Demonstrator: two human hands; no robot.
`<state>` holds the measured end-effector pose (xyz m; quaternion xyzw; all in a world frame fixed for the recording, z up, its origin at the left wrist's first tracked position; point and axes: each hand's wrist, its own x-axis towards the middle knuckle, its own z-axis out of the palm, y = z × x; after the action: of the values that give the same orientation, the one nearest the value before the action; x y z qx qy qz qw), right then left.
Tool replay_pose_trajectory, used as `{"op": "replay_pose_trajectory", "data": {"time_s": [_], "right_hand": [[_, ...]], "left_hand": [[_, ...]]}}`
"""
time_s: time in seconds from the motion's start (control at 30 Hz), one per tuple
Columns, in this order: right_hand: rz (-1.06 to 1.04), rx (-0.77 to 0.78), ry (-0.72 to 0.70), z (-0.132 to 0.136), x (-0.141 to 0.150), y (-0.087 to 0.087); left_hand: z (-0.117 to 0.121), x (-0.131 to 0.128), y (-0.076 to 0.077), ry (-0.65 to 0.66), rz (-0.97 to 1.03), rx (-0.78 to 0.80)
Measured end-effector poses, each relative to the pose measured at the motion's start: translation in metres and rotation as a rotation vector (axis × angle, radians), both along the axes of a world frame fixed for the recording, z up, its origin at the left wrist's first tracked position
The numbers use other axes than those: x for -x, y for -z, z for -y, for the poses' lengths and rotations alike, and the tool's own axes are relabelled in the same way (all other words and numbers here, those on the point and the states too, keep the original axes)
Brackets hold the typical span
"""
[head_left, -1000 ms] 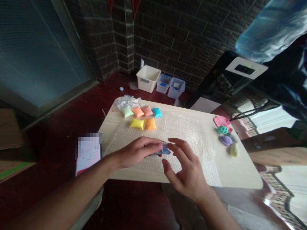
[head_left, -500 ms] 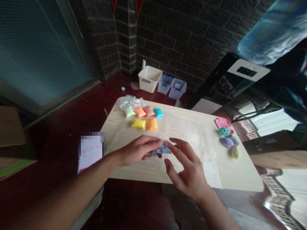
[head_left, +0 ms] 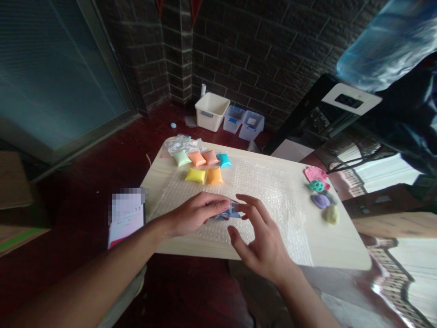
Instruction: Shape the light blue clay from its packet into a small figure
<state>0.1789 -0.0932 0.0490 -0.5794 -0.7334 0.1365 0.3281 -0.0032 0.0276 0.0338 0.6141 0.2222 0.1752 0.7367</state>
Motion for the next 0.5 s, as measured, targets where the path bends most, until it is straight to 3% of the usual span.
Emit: {"op": "replay_pose_trajectory", "data": {"time_s": [0.3, 0.5], "right_hand": [[-0.007, -0.146, -0.016, 0.004, -0.002, 0.003], [0.125, -0.113, -0.001, 0.004, -0.001, -0.001]], "left_hand": [[-0.004, 0.005, 0.012, -0.03, 0.014, 0.195], [-0.003, 0.007, 0.009, -0.057, 0.019, 0.138]]}}
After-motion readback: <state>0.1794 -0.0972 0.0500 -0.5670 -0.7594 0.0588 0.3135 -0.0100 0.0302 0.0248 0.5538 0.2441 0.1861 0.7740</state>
